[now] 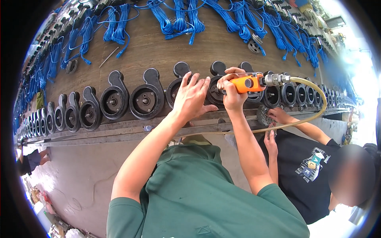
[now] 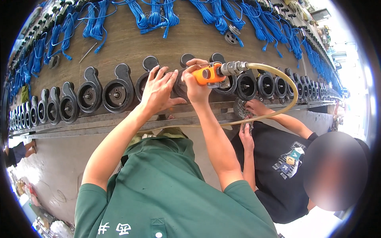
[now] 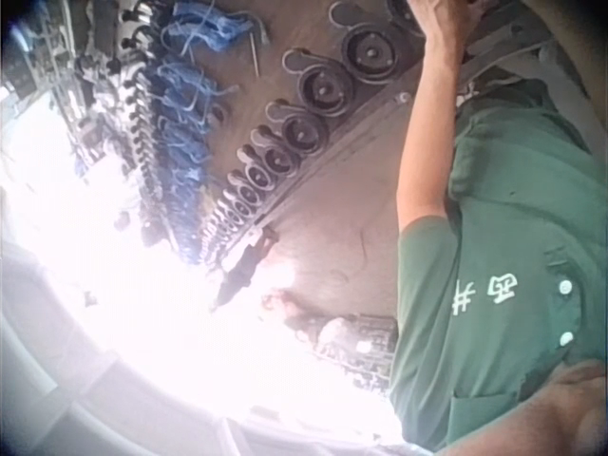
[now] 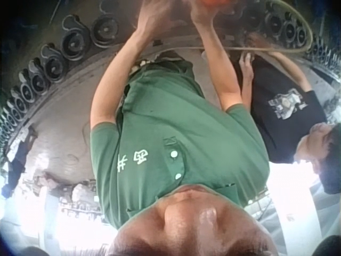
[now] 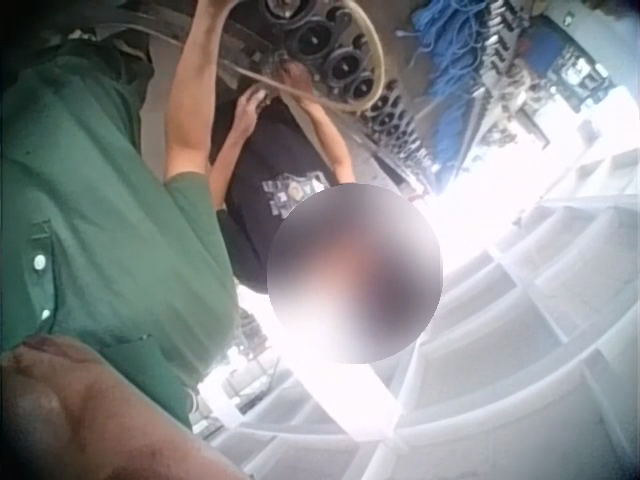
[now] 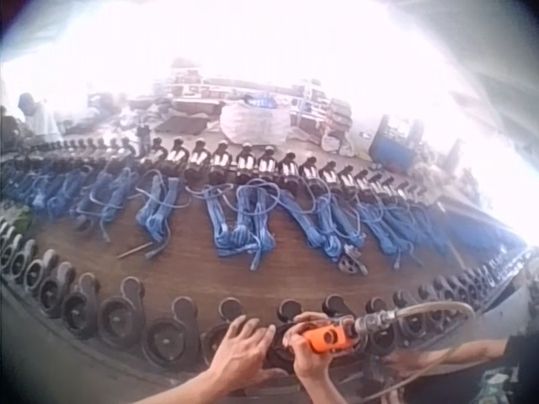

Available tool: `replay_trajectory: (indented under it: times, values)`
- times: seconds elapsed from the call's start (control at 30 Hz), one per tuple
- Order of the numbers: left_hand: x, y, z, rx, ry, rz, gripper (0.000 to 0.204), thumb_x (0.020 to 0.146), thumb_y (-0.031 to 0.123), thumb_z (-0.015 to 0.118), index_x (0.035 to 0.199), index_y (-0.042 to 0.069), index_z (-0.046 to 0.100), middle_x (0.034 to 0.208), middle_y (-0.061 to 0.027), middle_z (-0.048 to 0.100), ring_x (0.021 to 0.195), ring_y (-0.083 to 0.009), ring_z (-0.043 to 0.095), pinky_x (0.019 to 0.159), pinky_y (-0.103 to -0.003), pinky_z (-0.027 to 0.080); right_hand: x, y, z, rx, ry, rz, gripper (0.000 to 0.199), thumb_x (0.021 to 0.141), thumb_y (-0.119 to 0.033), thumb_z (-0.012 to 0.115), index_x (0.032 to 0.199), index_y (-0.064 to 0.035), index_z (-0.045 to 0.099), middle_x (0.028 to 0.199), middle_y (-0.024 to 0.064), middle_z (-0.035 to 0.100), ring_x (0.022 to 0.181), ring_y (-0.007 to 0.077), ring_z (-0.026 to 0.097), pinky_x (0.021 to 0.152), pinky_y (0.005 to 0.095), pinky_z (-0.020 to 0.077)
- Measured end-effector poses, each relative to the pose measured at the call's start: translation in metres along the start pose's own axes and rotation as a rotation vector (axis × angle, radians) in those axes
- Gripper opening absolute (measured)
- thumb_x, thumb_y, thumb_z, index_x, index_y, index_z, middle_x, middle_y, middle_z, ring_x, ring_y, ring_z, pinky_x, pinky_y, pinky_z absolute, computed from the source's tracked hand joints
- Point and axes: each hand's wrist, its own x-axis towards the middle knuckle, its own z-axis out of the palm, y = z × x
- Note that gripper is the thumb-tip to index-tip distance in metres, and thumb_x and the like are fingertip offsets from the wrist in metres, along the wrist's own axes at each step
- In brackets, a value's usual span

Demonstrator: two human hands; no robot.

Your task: The person assembles components onto a row of black circular parts using a pneumatic screwdriver. The person places a small metal piece and a bolt into the center of each circular part and tightens them in sequence.

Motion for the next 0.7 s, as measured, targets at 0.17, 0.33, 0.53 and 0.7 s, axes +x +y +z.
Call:
replay_trajectory:
  times: [0.17, 0.33, 0.53, 0.7]
  values:
    - [0.0, -0.001, -0.001, -0.017, -0.002, -0.002, 0.093, 0.064, 0.056, 0.083, 0.13, -0.005, 0.057, 0.12, -0.0152, 0.064, 0.126, -0.0337, 0.051, 0.114, -0.05, 0.029, 0.0, 0.0, -0.001, -0.062, -0.065, 0.036, 0.026, 0.083, 0.004, 0.059, 0.108, 0.0005, 0.054, 0.083, 0.0029, 0.061, 0.074, 0.0082, 0.059, 0.07, 0.0219, 0.0477]
    - [-0.003, -0.003, 0.004, -0.018, 0.036, 0.012, 0.094, 0.061, 0.056, 0.084, 0.129, -0.005, 0.058, 0.113, -0.0157, 0.065, 0.124, -0.0341, 0.051, 0.115, -0.05, 0.029, -0.003, 0.007, 0.001, -0.194, -0.14, 0.033, 0.025, 0.081, 0.006, 0.057, 0.105, -0.0004, 0.053, 0.091, 0.003, 0.058, 0.084, 0.0076, 0.057, 0.077, 0.023, 0.0456]
    - [-0.002, -0.004, 0.005, -0.022, 0.037, 0.006, 0.094, 0.061, 0.055, 0.084, 0.129, -0.005, 0.058, 0.112, -0.0158, 0.065, 0.124, -0.0341, 0.051, 0.116, -0.05, 0.028, -0.002, 0.016, -0.001, -0.158, -0.127, 0.074, 0.028, 0.081, 0.007, 0.057, 0.107, -0.0011, 0.051, 0.097, 0.0039, 0.057, 0.088, 0.0093, 0.056, 0.079, 0.0239, 0.0461]
    - [-0.003, -0.004, 0.005, -0.03, 0.036, -0.003, 0.095, 0.061, 0.055, 0.084, 0.13, -0.005, 0.058, 0.111, -0.016, 0.065, 0.125, -0.0342, 0.051, 0.116, -0.05, 0.028, -0.003, 0.022, -0.002, -0.149, -0.134, 0.046, 0.032, 0.081, 0.009, 0.058, 0.11, -0.0013, 0.049, 0.097, 0.003, 0.057, 0.086, 0.0092, 0.057, 0.076, 0.0238, 0.0475]
